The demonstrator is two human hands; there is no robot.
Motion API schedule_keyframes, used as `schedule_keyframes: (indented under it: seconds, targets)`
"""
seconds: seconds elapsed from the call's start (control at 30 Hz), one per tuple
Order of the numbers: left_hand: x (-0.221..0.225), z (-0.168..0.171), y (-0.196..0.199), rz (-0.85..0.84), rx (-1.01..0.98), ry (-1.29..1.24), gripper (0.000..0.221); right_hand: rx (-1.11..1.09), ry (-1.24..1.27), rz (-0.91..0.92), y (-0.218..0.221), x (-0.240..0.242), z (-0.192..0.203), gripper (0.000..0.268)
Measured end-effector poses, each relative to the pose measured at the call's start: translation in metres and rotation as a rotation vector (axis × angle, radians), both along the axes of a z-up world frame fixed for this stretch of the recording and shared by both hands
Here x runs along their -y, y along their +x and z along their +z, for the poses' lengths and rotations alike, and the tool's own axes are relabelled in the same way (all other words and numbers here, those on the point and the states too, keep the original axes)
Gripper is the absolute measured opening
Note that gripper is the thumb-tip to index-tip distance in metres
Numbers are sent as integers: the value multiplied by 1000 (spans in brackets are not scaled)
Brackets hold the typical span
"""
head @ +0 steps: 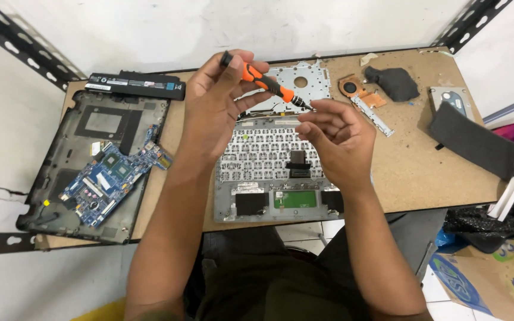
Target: Disassembling and reassembling internal laptop components including the cooling fan and motherboard using a precision screwdriver.
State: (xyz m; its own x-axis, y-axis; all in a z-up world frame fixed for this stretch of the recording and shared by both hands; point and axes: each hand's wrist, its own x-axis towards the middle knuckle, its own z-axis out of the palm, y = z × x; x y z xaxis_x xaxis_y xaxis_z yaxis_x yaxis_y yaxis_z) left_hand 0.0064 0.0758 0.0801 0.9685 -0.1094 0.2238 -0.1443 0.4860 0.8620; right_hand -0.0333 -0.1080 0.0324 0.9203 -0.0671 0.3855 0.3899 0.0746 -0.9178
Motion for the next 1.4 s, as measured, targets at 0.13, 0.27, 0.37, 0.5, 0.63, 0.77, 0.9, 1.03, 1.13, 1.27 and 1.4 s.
schedule_keyframes:
  seconds: [0.13,0.27,0.37,0.5,0.63,0.77,0.9,1.03,1.13,1.27,1.4]
  targets:
    - [3,-10,3,-2,-71,-43,32,13,57,-34,4,1,-9,26]
    - [4,-16,2,-28,-28,-33,27,88,71,-45,5,2,-12,18]
    - [4,-22,2,-46,-9,-37,27,114,76,-42,4,3,-13,16]
    - [5,-30,4,-80,-1,-77,23,144,100,-25,5,6,-16,13]
    - [5,-41,7,-117,-17,-158,23,188,68,-36,5,8,-15,12]
    - [6,-52,9,-187,-9,-188,23,175,70,-97,3,10,-18,18]
    - [6,-58,10,-221,12,-212,23,201,74,-179,3,11,-23,13]
    - [4,-57,7,-217,3,-219,23,236,61,-166,2,10,-21,13]
    - [4,-58,7,-236,21,-222,24,241,45,-194,2,9,-22,17]
    - [5,-59,5,-242,-7,-260,22,249,40,-200,3,9,-23,17]
    - [9,-64,4,-327,-34,-362,24,291,49,-242,5,12,-28,16]
